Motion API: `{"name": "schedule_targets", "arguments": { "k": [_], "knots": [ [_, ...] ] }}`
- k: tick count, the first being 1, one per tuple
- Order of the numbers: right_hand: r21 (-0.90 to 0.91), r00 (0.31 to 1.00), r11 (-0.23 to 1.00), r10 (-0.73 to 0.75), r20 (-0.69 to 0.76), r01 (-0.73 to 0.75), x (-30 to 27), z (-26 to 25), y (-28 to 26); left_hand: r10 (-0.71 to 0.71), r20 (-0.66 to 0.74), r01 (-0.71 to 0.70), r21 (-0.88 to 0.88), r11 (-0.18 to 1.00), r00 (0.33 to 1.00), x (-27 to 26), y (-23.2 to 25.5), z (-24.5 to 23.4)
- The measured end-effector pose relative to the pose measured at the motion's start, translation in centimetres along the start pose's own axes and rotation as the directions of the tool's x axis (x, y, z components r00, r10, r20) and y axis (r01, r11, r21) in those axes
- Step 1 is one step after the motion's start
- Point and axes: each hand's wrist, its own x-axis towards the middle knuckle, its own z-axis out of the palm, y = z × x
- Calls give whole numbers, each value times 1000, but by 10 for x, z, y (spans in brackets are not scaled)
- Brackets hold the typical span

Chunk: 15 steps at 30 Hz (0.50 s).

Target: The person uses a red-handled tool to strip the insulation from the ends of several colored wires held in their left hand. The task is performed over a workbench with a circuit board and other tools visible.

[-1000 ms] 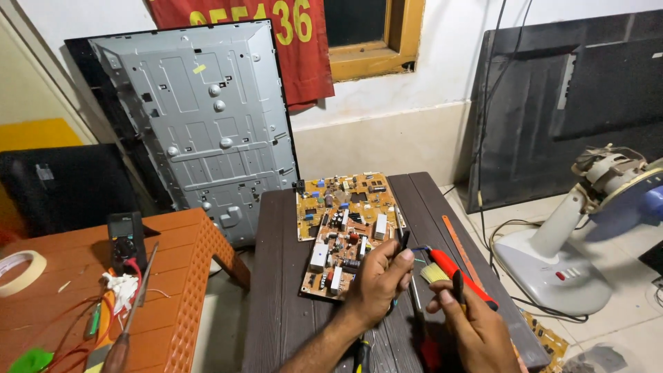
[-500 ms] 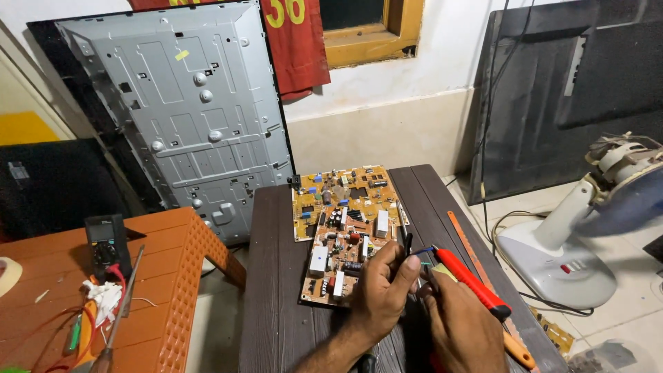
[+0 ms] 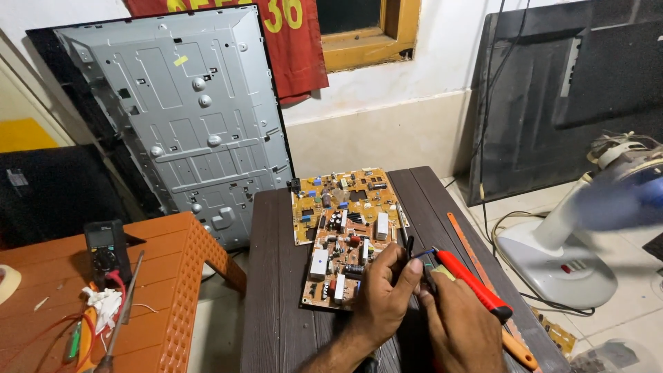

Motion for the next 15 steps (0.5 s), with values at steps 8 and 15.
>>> {"name": "schedule_targets", "arguments": {
  "k": [8,15],
  "knots": [
    [752,955,655,-268,129,82,29,18,31,-276,145,311,-384,870,950,6,-12,-8],
    [946,824,324,-529,201,-22,49,14,42,-362,217,422,-431,798,907,5,-5,-14]
  ]
}}
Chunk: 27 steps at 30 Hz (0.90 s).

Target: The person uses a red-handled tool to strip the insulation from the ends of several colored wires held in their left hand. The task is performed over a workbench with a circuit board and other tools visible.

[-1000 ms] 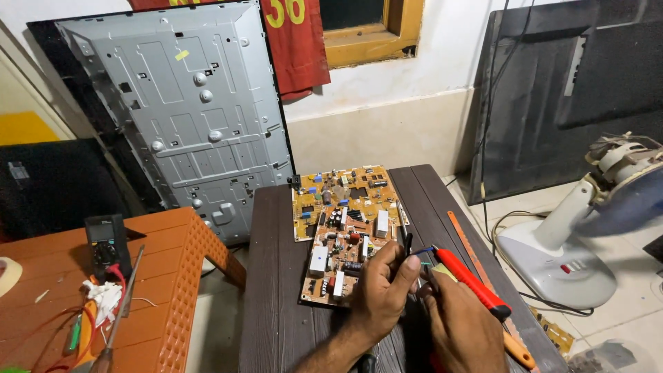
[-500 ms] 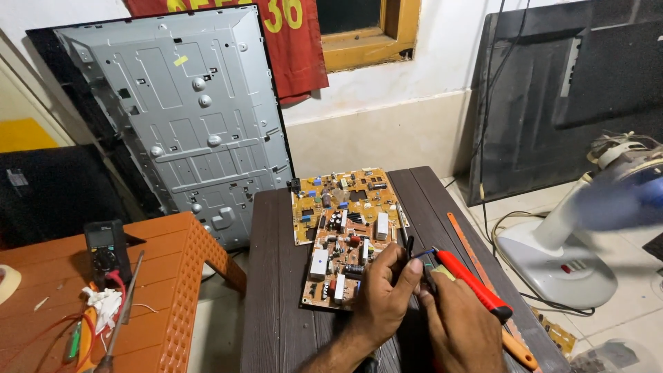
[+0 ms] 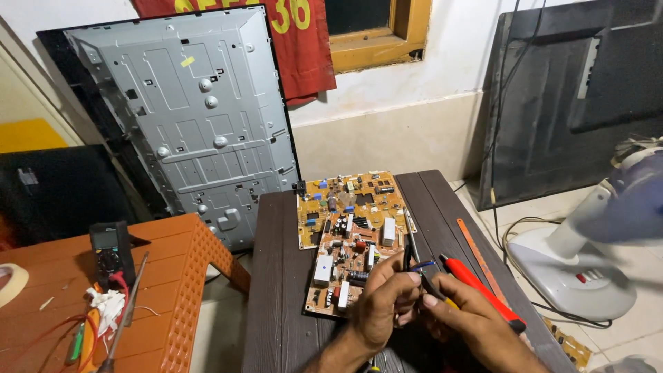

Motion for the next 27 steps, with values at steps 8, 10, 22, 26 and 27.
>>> {"name": "schedule_targets", "arguments": {
  "k": [8,10,22,26,27],
  "knots": [
    [84,987,984,159,-30,-156,1,-2,-1,150,1,-150,-65,987,989,-1,0,8],
    [132,982,975,185,-37,-179,1,-3,2,149,-10,-149,-82,985,989,-1,4,12],
    [133,987,983,140,-83,-128,1,-5,11,238,-79,-234,58,970,968,5,-8,17],
    [204,978,971,157,-135,-128,1,-4,20,287,-137,-268,141,953,948,4,-8,21],
    [214,978,968,163,-132,-133,2,-4,21,268,-135,-255,110,961,954,3,-9,21]
  ]
}}
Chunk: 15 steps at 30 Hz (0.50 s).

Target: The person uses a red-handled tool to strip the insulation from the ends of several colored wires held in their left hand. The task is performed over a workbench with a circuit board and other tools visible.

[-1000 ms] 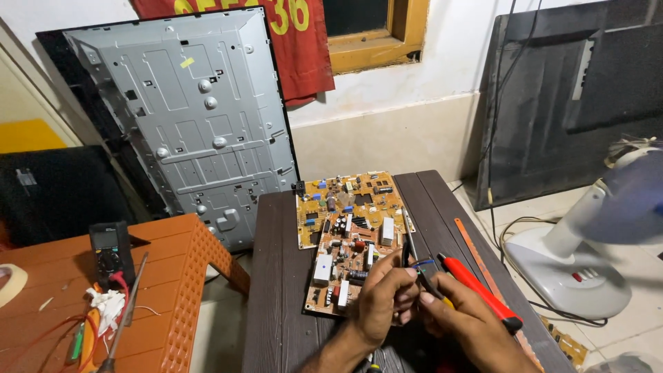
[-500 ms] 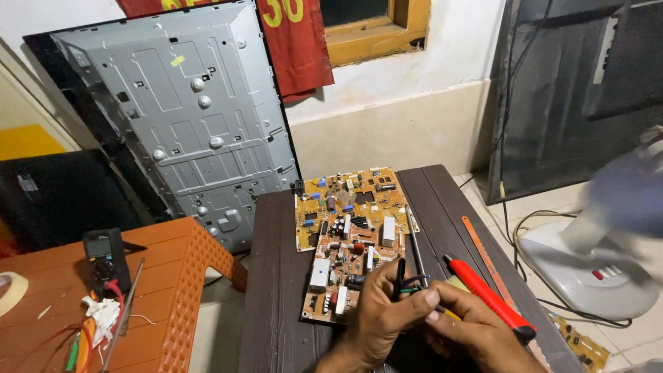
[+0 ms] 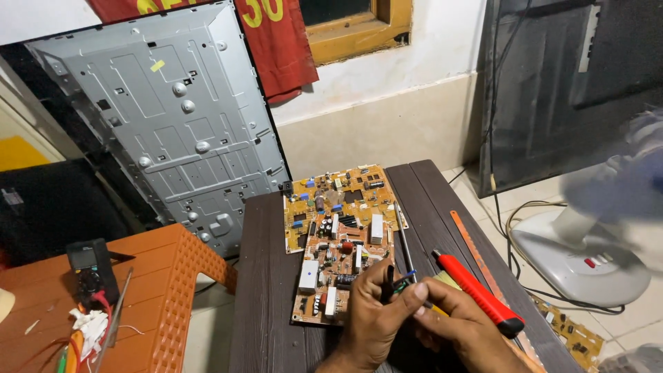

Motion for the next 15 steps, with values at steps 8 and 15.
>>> {"name": "schedule_targets", "arguments": {
  "k": [8,15],
  "knots": [
    [59,999,997,-47,15,46,3,-4,12,125,-8,-121,178,977,992,1,-6,-1],
    [-11,987,987,-159,7,159,-1,6,0,21,-42,-8,276,961,999,1,2,3]
  ]
}}
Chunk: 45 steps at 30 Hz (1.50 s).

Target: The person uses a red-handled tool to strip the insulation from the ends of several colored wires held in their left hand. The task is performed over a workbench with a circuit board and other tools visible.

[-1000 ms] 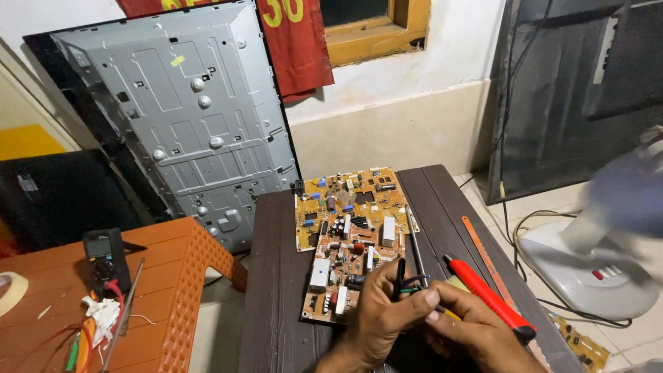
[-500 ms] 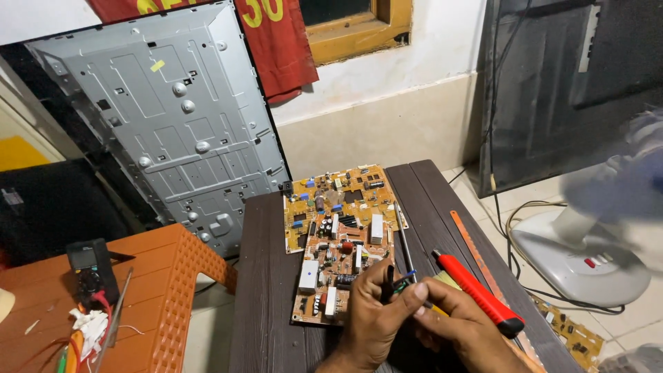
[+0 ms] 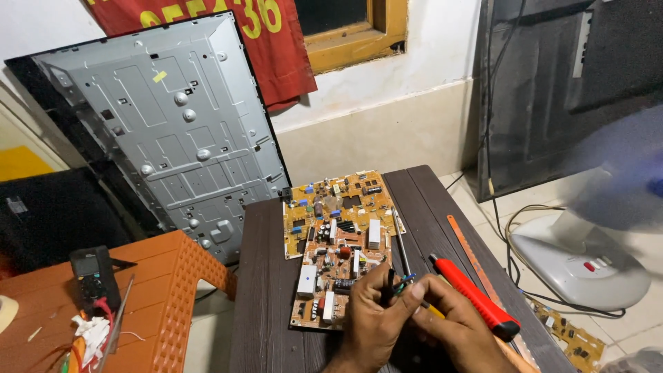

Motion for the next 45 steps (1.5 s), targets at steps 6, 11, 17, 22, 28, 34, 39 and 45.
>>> {"name": "schedule_targets", "arguments": {
  "k": [6,11,17,22,28,34,39,45],
  "knots": [
    [-78,997,997,3,83,4,3,-9,2,-16,35,23,-203,979,999,-2,2,1],
    [-37,995,998,57,81,-55,1,-2,-15,-14,180,62,-261,963,983,1,-4,-11],
    [-108,997,993,-48,54,54,1,-4,-9,-128,156,169,-282,945,979,2,-13,-17],
    [-239,992,964,-123,-7,118,1,-4,-7,-122,146,162,-299,940,982,4,-15,-16],
    [-235,979,950,-197,54,204,-1,2,-9,-178,129,210,-302,930,975,4,-14,-17],
    [-652,919,686,-391,42,322,-5,6,-13,-208,50,214,-302,929,977,7,-28,-22],
    [-322,920,907,-344,-187,273,-5,-9,3,-184,144,220,-294,930,972,6,-32,-22],
    [-319,919,899,-361,-156,299,-10,4,-8,-172,255,238,-253,938,952,-1,-5,-10]
  ]
}}
